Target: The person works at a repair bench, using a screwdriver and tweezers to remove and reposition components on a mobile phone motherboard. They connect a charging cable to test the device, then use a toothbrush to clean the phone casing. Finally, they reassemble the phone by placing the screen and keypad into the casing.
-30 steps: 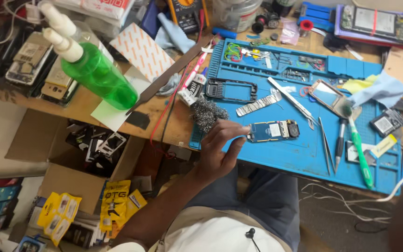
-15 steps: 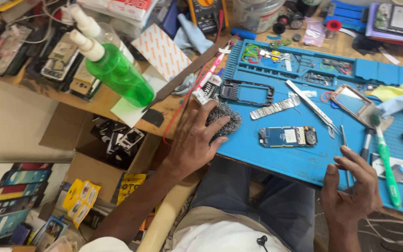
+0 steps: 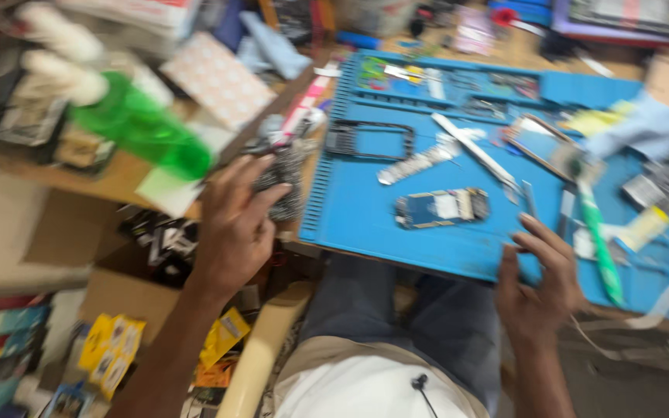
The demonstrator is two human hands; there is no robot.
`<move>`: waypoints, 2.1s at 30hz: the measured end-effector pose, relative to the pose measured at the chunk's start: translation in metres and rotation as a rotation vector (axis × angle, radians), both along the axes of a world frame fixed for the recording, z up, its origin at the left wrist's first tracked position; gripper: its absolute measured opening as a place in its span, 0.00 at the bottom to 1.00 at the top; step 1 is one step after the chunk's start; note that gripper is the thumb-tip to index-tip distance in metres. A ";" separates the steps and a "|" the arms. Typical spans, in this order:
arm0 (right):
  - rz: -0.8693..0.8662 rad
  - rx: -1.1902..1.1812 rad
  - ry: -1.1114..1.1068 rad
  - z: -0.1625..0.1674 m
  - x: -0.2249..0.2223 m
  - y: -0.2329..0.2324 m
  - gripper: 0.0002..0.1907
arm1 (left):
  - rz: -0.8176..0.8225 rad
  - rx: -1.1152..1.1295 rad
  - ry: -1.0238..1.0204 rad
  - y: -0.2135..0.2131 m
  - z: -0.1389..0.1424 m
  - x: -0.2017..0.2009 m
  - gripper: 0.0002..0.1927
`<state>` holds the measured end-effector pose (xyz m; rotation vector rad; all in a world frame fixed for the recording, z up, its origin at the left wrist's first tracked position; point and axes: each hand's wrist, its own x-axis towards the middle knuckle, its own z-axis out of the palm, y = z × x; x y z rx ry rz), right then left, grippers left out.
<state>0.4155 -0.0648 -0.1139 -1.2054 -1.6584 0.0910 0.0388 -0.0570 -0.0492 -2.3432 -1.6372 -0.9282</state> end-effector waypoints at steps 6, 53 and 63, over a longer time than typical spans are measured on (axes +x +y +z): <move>-0.035 0.008 -0.010 0.006 -0.001 0.000 0.12 | -0.304 -0.153 -0.154 0.010 -0.006 0.083 0.25; 0.083 -0.365 -0.236 0.024 -0.008 0.030 0.40 | -0.243 -0.380 -0.302 0.077 -0.035 0.118 0.06; 0.091 -0.365 -0.230 0.025 -0.008 0.031 0.40 | -0.287 -0.367 -0.290 0.080 -0.030 0.115 0.06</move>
